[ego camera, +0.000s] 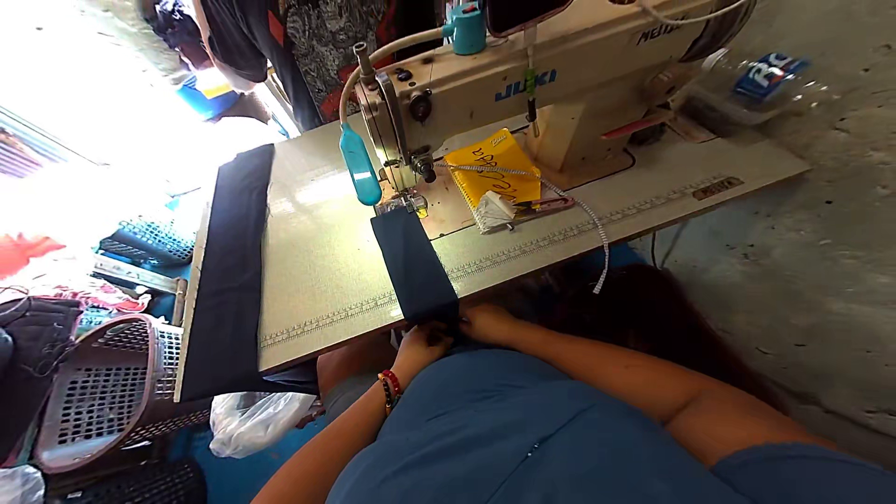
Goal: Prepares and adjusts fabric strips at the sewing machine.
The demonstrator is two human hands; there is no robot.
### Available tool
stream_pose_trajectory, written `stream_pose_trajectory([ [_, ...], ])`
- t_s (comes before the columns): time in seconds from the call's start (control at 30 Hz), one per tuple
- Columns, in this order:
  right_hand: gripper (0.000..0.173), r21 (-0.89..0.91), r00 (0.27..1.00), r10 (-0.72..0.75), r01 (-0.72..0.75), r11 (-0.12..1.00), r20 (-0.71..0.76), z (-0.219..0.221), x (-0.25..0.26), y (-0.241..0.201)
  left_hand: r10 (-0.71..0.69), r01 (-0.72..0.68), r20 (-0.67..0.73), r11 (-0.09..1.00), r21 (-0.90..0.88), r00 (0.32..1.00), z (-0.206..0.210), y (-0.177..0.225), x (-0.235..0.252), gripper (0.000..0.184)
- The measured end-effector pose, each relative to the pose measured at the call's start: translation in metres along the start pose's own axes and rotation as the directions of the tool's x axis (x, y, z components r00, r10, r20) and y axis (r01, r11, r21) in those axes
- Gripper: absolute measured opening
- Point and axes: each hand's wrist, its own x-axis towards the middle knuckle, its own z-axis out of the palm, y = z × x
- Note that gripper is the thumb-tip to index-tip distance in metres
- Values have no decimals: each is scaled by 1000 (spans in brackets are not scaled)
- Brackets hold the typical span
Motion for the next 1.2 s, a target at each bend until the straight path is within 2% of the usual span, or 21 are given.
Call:
stream_pose_trajectory([
  [0.13,33,34,1000,-30,31,999,-8,7,2,-4,-10,14,-56,996,84,998,3,0,4,41],
  [0.3,33,53,998,-53,55,997,-35,17,7,-1,-40,49,-41,968,247,998,1,6,9,38],
  [0.47,37,80,998,-34,37,996,-47,13,6,-1,32,-12,-79,972,235,996,-4,5,2,27],
  [0.57,38,161,994,-47,63,985,-97,14,3,3,88,-71,-116,988,137,989,-6,-8,-5,28],
  [0.63,34,251,987,-99,129,959,-129,12,0,6,55,-50,-109,998,44,993,-13,-15,-17,30],
  [0.73,26,384,979,-203,193,903,-13,1,-3,4,-8,0,-58,991,-131,998,-30,-24,-45,25],
  [0.8,20,488,955,-285,211,847,82,-6,-5,-5,16,-36,-66,948,-315,998,-39,-31,-69,16],
  [0.87,18,543,918,-371,242,804,141,-10,-5,-18,54,-114,-134,866,-486,989,-45,-34,-91,11],
  [0.93,20,540,882,-438,286,791,174,-11,-4,-28,96,-223,-256,817,-532,962,-50,-27,-111,13],
  [1.0,23,516,865,-464,313,798,192,-12,-2,-35,147,-324,-382,831,-453,912,-57,-13,-129,15],
  [1.07,23,511,855,-485,340,790,182,-12,-2,-38,230,-389,-492,887,-248,839,-63,4,-144,14],
  [1.13,19,544,846,-514,367,755,141,-12,-4,-38,353,-411,-527,912,8,773,-72,19,-157,22],
  [1.2,16,602,839,-533,372,706,107,-15,-7,-41,424,-400,-513,902,164,747,-80,33,-168,31],
])
